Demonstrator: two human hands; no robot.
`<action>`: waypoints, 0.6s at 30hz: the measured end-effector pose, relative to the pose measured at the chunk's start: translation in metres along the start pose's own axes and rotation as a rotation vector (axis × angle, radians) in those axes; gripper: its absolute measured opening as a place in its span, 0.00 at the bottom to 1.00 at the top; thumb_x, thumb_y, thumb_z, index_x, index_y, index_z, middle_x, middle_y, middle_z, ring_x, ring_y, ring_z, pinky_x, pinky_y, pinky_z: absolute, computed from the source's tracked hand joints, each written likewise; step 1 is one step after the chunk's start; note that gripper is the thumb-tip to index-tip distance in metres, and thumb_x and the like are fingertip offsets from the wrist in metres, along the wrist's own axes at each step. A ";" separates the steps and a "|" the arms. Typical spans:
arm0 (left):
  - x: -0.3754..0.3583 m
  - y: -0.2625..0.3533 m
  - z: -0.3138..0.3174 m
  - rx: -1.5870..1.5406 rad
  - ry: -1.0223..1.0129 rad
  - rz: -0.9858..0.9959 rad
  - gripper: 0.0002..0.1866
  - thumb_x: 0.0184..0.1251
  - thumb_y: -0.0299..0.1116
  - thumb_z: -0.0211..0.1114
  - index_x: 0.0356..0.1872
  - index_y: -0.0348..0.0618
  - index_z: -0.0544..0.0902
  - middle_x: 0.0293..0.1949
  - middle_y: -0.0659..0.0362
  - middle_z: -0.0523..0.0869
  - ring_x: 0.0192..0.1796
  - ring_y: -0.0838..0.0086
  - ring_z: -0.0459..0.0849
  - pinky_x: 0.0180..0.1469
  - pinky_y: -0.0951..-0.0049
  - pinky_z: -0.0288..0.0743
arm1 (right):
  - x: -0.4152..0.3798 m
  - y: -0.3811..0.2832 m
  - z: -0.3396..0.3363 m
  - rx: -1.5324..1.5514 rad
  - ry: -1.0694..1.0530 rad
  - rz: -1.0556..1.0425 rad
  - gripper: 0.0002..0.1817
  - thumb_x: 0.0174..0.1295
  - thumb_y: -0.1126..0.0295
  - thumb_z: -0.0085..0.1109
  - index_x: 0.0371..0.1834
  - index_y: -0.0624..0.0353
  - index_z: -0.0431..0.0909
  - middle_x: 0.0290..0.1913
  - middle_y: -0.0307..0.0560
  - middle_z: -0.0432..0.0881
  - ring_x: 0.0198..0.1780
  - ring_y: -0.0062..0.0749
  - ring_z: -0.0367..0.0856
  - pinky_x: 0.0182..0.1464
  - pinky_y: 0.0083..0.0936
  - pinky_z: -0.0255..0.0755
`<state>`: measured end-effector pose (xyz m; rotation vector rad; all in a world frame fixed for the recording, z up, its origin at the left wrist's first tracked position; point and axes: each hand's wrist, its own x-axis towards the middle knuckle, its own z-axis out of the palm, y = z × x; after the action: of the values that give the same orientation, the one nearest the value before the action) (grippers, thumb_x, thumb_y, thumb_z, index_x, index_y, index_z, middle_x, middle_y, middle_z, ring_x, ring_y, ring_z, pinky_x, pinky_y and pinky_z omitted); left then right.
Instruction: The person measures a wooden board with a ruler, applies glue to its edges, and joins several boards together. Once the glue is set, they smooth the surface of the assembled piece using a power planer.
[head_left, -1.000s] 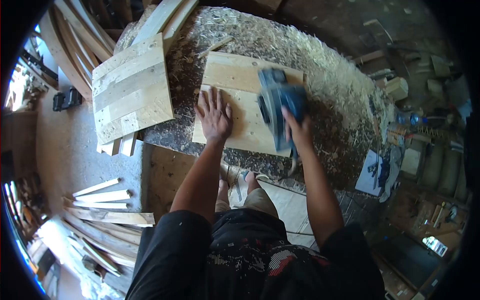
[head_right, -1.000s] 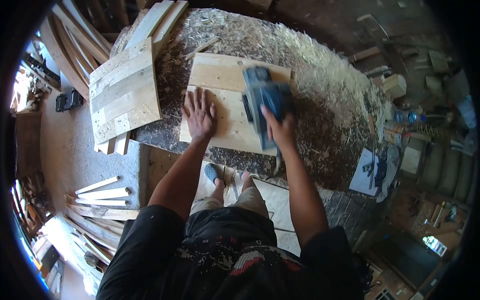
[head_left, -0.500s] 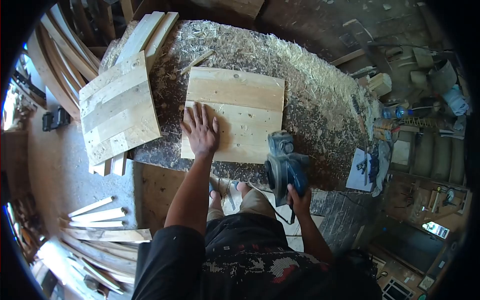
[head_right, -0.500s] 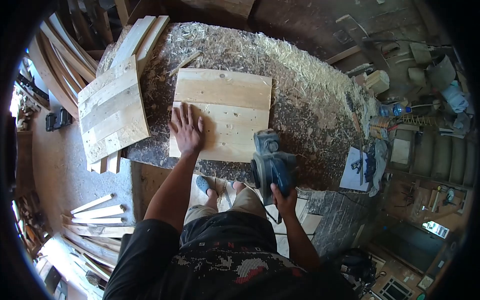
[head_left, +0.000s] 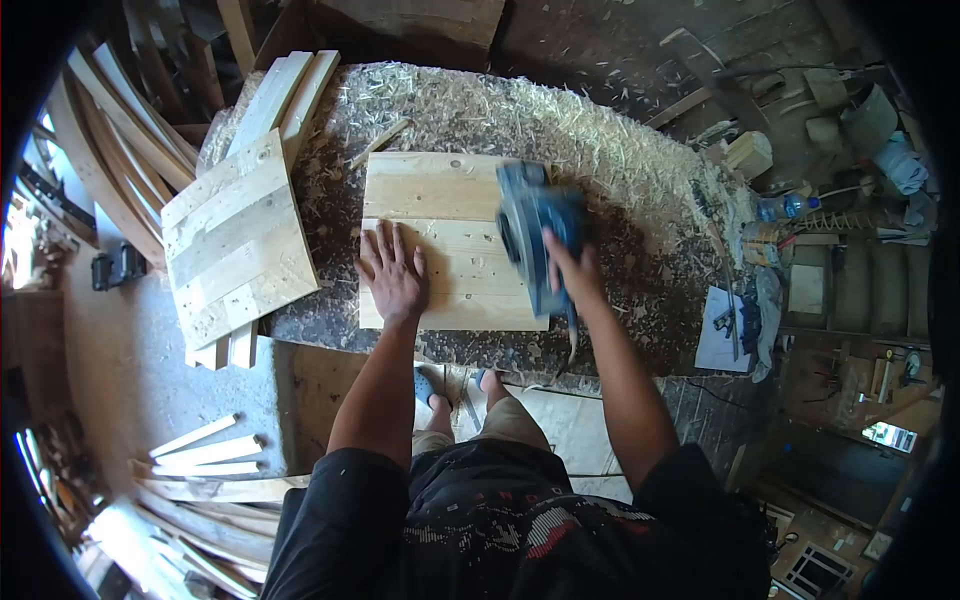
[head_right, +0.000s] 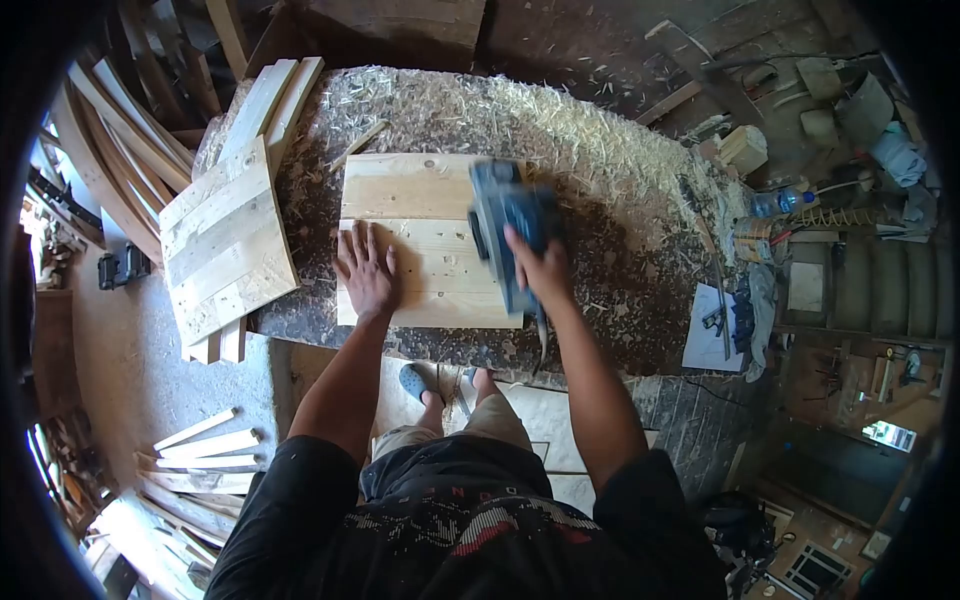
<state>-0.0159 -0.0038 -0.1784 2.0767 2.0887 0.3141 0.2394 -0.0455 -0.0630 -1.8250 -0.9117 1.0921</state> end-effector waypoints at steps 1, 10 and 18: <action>0.001 0.001 -0.002 -0.008 -0.009 -0.008 0.32 0.78 0.51 0.39 0.77 0.50 0.58 0.81 0.59 0.49 0.82 0.58 0.38 0.78 0.42 0.32 | -0.034 0.010 -0.006 0.053 0.037 0.024 0.19 0.61 0.51 0.70 0.25 0.53 0.77 0.13 0.32 0.72 0.11 0.17 0.66 0.14 0.20 0.58; 0.005 0.003 -0.003 0.022 -0.052 -0.030 0.33 0.78 0.53 0.36 0.78 0.50 0.56 0.81 0.60 0.47 0.82 0.58 0.37 0.78 0.42 0.31 | -0.094 0.047 -0.033 0.059 0.160 0.062 0.15 0.61 0.59 0.70 0.27 0.55 0.78 0.12 0.32 0.70 0.10 0.19 0.66 0.15 0.22 0.58; -0.001 0.000 0.000 0.012 -0.036 -0.018 0.32 0.78 0.53 0.36 0.78 0.50 0.56 0.81 0.60 0.47 0.82 0.58 0.37 0.78 0.42 0.30 | 0.072 -0.027 0.011 0.052 0.037 -0.017 0.25 0.60 0.44 0.66 0.21 0.52 0.74 0.13 0.34 0.72 0.11 0.21 0.68 0.17 0.21 0.63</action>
<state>-0.0159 -0.0047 -0.1788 2.0535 2.0919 0.2603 0.2511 0.0310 -0.0665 -1.7857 -0.8678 1.0584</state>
